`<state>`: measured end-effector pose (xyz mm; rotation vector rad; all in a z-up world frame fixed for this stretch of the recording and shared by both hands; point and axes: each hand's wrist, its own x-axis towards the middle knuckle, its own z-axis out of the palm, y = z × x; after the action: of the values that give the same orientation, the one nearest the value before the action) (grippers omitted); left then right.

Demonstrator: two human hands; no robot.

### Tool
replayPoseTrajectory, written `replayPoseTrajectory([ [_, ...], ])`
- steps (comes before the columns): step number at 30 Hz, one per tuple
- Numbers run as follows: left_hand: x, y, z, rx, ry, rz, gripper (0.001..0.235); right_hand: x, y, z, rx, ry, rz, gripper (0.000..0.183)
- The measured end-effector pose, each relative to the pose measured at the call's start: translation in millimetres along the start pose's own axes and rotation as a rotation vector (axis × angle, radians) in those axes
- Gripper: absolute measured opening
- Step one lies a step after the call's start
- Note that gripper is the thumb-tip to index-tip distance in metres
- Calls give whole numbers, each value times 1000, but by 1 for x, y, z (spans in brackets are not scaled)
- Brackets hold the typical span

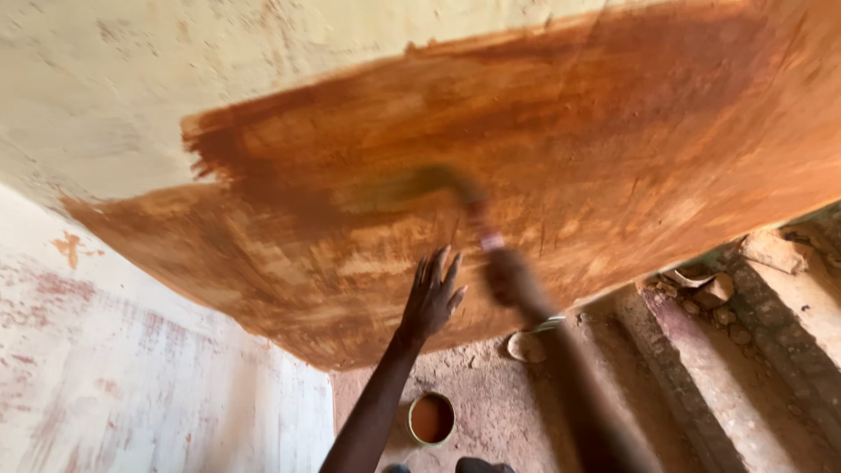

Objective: The person paints a wall with brown paint using a paintbrush. They repeatedly dip the brush into a paint can and apply paint to the wall in horizontal strokes, gradually covering more of the surface.

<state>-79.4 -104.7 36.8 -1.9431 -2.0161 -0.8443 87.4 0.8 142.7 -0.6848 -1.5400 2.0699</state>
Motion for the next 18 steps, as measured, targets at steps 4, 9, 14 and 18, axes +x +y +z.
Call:
replayPoseTrajectory([
  [4,6,8,16,90,23,17,73,-44,-16,-99,139,347,-106,33],
  [9,29,20,36,131,55,48,77,-16,-3,-91,-31,309,39,56],
  [14,63,26,49,168,57,50,78,-5,40,-36,-173,-277,71,26],
  [18,85,25,38,178,159,142,79,-10,36,-84,167,-178,182,48],
])
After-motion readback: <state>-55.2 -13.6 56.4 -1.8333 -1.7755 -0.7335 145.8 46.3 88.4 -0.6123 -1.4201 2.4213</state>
